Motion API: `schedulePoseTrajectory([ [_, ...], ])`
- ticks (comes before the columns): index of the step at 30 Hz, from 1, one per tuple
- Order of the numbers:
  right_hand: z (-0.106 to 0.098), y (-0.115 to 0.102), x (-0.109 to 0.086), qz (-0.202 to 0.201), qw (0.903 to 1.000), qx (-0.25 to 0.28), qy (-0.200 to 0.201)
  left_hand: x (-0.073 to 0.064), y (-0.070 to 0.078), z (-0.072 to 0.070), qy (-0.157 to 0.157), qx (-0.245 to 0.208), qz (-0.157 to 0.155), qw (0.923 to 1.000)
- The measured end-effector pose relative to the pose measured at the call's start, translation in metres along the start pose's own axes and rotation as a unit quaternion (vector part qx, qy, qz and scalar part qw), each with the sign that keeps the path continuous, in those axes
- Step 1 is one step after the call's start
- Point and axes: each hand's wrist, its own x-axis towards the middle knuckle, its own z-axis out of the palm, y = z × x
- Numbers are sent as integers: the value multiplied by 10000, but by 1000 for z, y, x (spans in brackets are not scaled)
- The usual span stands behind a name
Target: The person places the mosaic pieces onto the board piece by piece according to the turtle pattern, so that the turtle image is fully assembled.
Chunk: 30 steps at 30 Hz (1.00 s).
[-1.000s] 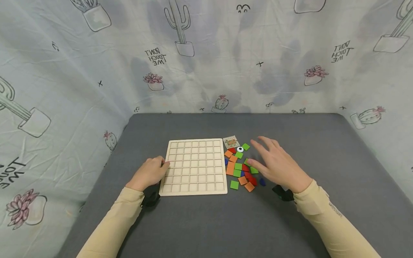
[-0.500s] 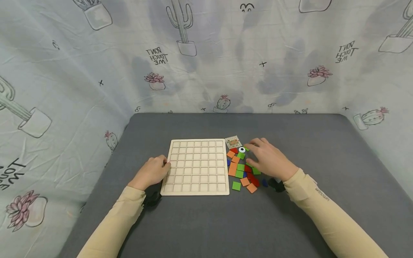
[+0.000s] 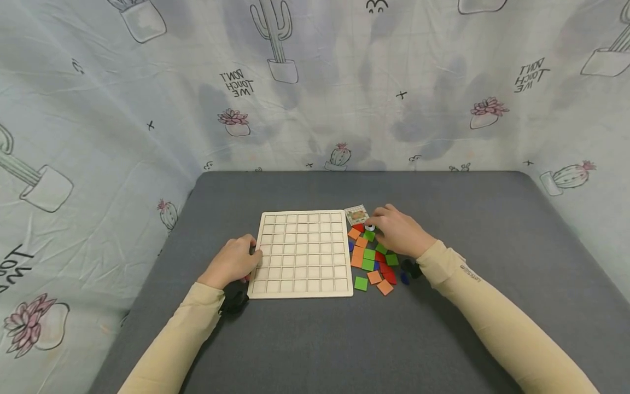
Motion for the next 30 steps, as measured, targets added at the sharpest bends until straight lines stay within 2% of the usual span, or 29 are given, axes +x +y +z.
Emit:
schedulePoseTrajectory([
  [11, 5, 5, 10, -219, 9996, -100, -134, 3, -3, -2, -67, -76, 13, 9999],
  [30, 11, 10, 6, -146, 9996, 235, -86, 8, -8, 3, -80, -34, 143, 9999],
])
